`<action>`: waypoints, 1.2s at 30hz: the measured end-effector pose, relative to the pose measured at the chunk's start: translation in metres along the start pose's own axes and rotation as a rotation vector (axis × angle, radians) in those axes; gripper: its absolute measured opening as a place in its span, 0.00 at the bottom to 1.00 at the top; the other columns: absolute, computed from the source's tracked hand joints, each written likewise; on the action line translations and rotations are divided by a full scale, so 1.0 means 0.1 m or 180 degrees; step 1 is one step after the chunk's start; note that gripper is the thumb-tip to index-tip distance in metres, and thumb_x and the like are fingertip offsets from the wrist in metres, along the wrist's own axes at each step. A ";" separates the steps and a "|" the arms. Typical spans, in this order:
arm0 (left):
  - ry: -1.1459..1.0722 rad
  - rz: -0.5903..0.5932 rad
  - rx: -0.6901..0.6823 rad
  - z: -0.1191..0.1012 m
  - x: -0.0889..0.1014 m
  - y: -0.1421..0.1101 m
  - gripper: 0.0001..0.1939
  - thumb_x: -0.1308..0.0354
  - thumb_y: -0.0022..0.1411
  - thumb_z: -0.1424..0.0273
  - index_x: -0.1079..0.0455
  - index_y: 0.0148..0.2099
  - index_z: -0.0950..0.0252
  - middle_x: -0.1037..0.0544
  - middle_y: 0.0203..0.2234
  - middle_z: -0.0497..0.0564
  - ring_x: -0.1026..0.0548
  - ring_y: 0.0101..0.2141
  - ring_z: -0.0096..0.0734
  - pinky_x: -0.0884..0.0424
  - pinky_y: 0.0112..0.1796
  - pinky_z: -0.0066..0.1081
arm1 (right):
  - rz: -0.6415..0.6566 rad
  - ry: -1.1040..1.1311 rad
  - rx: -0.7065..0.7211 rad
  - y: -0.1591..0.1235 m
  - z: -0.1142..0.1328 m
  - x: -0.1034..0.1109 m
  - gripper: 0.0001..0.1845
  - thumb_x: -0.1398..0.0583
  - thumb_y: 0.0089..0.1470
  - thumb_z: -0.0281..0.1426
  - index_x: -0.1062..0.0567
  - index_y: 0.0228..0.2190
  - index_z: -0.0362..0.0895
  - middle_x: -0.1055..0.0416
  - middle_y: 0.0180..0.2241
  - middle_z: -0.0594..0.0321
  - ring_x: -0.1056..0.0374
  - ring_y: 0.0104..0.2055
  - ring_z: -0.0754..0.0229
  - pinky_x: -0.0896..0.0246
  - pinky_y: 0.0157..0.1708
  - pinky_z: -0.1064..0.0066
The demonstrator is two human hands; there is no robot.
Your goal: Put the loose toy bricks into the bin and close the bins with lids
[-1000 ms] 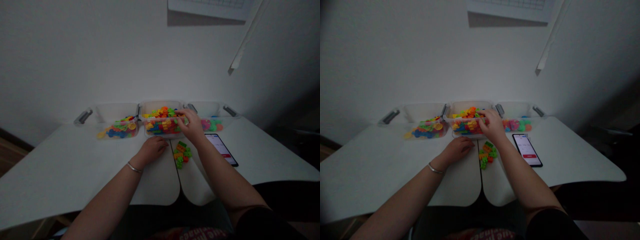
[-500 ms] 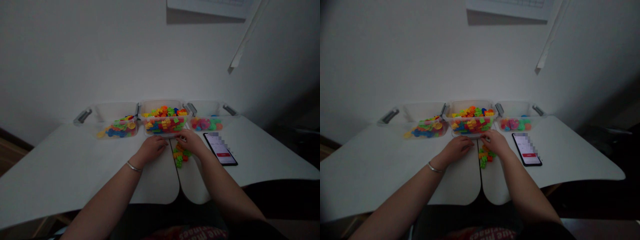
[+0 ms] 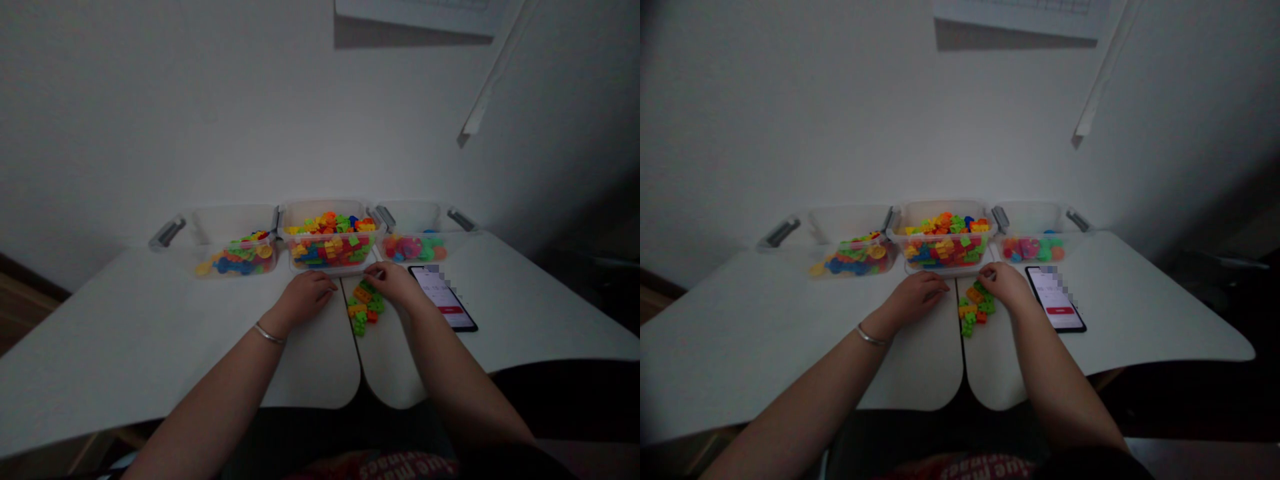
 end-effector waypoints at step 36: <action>-0.0440 -0.1320 -0.0391 -0.13 0.21 0.01 0.11 0.40 0.67 0.65 0.26 0.50 0.62 0.23 0.37 0.52 0.23 0.38 0.32 0.25 0.40 0.32 | 0.0483 0.2917 0.0338 -0.11 0.55 -0.31 0.17 0.32 0.43 0.45 0.27 0.30 0.47 0.28 0.29 0.66 0.31 0.31 0.62 0.34 0.35 0.67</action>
Point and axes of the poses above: each hand's wrist, its own y-axis towards the middle knuckle, its own x-axis out of the back of the hand, z = x × y, the point moved 4 cm from there along y, towards the middle knuckle
